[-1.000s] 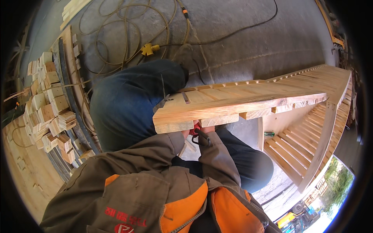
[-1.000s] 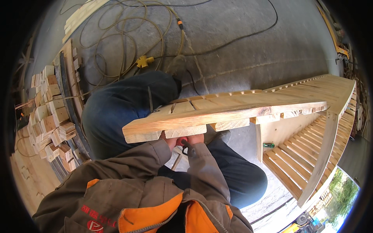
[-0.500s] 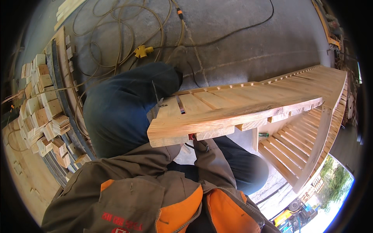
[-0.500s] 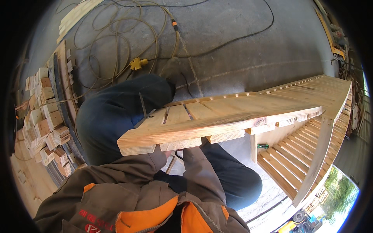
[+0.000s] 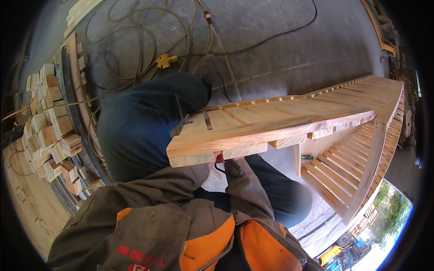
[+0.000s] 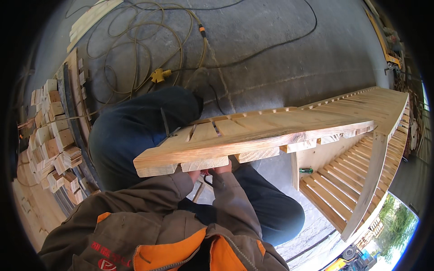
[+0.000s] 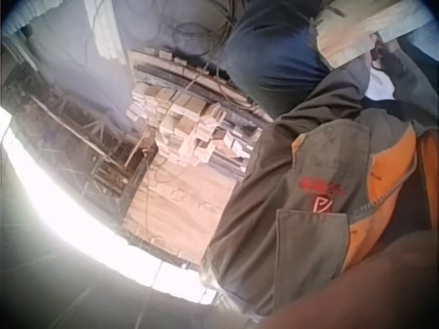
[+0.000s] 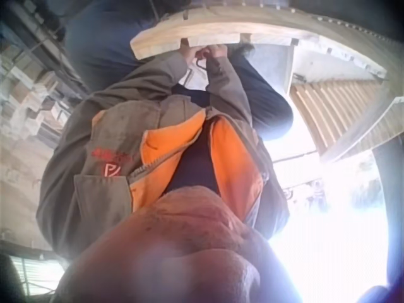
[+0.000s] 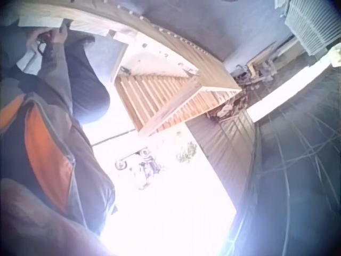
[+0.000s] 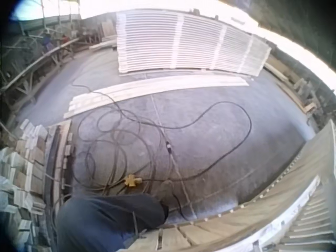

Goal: The person uses a red electric sander to smooth the surface of a curved wooden structure. They then use a green utility knife to trim or clean the edges of the wooden slats.

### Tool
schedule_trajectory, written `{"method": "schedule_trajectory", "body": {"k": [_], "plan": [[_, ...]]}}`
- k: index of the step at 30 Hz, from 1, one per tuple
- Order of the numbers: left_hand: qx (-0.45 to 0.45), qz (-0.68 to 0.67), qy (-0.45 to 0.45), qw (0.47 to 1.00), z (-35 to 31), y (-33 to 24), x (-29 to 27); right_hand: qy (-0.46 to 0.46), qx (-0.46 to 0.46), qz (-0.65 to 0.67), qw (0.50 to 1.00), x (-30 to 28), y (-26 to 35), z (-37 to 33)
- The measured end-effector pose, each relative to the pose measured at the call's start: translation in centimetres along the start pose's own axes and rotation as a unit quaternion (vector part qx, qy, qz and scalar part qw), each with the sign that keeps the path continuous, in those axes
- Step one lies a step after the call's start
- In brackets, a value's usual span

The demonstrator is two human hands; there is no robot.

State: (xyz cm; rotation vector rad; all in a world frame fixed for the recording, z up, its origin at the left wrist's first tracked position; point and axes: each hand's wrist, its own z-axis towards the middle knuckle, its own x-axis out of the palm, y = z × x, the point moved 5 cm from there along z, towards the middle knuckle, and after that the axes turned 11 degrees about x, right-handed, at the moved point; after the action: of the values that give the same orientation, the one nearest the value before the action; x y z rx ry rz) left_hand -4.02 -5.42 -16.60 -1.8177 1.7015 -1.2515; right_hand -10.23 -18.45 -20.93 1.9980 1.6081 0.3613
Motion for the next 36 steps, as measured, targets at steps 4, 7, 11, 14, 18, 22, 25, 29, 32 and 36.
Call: {"method": "schedule_trajectory", "body": {"k": [4, 7, 11, 14, 18, 22, 25, 29, 32, 36], "plan": [[0.014, 0.016, -0.012, 1.000, -0.6, 0.3, -0.4, 0.010, -0.019, -0.010, 1.000, 0.0, 2.3, -1.7], [-0.001, 0.004, 0.001, 1.000, -1.4, -1.1, 0.4, 0.042, -0.033, 0.138, 0.989, -0.6, 1.5, -1.3], [-0.001, 0.011, 0.012, 1.000, -2.1, -2.9, 1.0, 0.031, -0.188, 0.057, 0.980, -0.8, -0.1, -0.9], [0.005, 0.020, 0.020, 1.000, -2.7, -4.3, 1.4, 0.043, -0.056, 0.257, 0.964, -1.1, -0.3, -0.1], [0.026, 0.051, 0.035, 0.998, -3.4, -7.4, 1.8, 0.024, -0.055, 0.196, 0.979, 0.3, 6.1, -5.0], [0.005, 0.031, 0.008, 0.999, -4.1, -10.8, 3.1, 0.013, -0.052, 0.222, 0.974, 0.3, 7.2, -6.3], [-0.005, 0.027, -0.043, 0.999, -4.2, -9.3, 2.5, 0.005, -0.046, 0.175, 0.983, -0.1, 6.7, -5.4], [-0.041, 0.002, -0.060, 0.997, -3.3, -6.5, 1.3, 0.002, 0.032, 0.154, 0.988, 0.3, 7.9, -6.1], [-0.094, 0.073, -0.023, 0.993, -5.4, -10.6, 2.9, 0.053, 0.132, 0.182, 0.973, 0.5, 7.7, -8.0], [-0.130, 0.090, -0.005, 0.987, -7.2, -12.8, 3.8, 0.049, 0.183, 0.204, 0.960, 0.5, 5.5, -7.4]]}}
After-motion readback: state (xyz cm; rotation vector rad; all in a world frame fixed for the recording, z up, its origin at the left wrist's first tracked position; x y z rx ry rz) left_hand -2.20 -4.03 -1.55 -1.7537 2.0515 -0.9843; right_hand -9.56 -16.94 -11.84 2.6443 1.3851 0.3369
